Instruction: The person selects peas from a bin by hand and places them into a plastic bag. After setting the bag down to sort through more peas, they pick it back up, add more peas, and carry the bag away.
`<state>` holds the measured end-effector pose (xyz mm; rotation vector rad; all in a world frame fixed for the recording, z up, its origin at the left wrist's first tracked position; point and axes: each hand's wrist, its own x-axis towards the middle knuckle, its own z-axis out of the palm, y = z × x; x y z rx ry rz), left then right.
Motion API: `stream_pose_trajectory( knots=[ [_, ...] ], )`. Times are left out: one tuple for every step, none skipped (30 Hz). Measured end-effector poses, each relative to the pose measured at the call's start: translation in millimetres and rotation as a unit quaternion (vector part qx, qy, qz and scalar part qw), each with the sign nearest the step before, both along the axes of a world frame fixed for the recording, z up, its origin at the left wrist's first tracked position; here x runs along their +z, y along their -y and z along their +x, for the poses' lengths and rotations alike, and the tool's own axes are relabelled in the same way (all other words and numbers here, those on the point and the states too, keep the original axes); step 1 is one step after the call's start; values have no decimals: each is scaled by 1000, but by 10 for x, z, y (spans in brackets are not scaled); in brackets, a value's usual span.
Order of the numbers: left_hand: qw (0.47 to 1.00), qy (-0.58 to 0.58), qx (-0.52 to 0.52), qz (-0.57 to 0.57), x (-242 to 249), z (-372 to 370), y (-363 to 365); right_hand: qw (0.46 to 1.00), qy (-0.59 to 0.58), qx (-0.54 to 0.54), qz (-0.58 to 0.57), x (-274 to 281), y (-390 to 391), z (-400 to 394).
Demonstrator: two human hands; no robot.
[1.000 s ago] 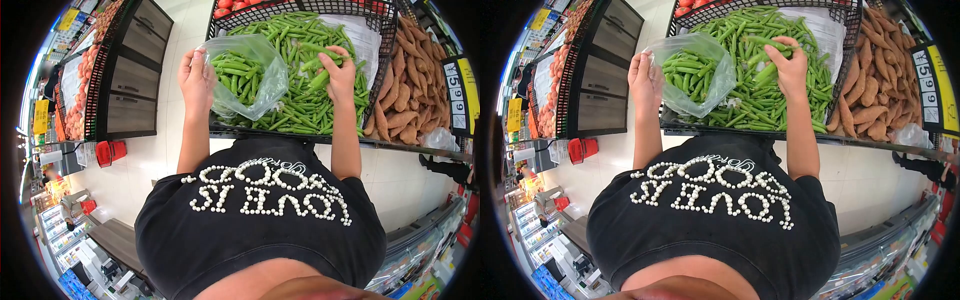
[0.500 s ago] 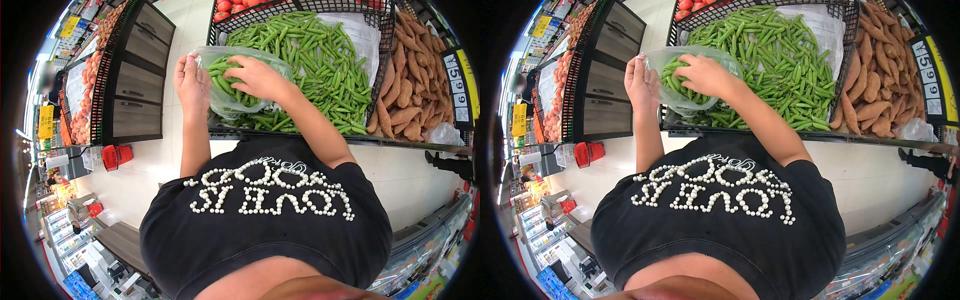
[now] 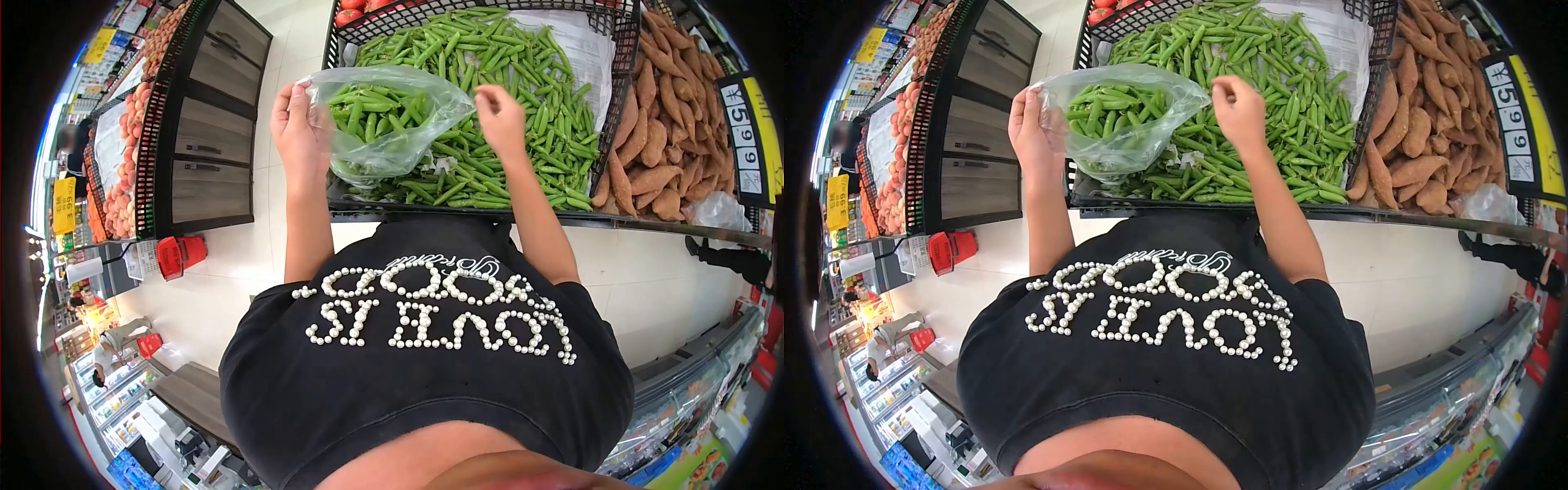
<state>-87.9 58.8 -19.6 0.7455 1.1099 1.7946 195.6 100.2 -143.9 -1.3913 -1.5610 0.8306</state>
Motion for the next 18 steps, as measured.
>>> stream_pose_trajectory(
  knots=[
    [1000,-5,-6,5,-12,-21,-6,995,77,17,-55,-167,-45,49],
    [1000,-10,-12,9,-38,-59,-6,985,155,30,-70,-214,40,-9],
    [1000,-16,-18,12,-54,-84,0,968,232,42,-86,-288,187,-106],
    [1000,-17,-16,11,-55,-85,5,945,307,53,-102,-295,296,-212],
    [1000,-17,-14,12,-52,-79,7,925,333,99,-155,-266,323,-297],
    [1000,-17,-11,12,-47,-75,12,914,357,107,-158,-232,359,-385],
    [1000,-14,-4,9,-33,-59,19,903,380,115,-162,-193,398,-471],
    [1000,-11,3,5,-14,-34,28,892,403,124,-165,-176,424,-520],
    [1000,-8,10,2,-3,-27,32,892,406,122,-154,-204,432,-540],
    [1000,-10,6,5,-21,-57,33,896,401,124,-147,-212,439,-544],
    [1000,-11,1,6,-60,-104,39,899,396,127,-140,-217,457,-532],
    [1000,-11,-5,7,-86,-140,46,901,391,129,-135,-223,489,-519],
    [1000,-11,-6,8,-95,-162,48,906,385,126,-125,-235,535,-510],
    [1000,-11,-6,11,-101,-179,43,910,379,123,-115,-251,578,-500],
    [1000,-11,-7,13,-104,-187,37,914,373,120,-104,-274,597,-492],
    [1000,-11,-7,16,-104,-184,30,919,362,119,-102,-309,595,-478],
    [1000,-10,-8,19,-100,-180,24,924,351,119,-100,-353,585,-456],
    [1000,-10,-8,22,-94,-179,26,928,339,118,-99,-392,578,-440]
  ],
)
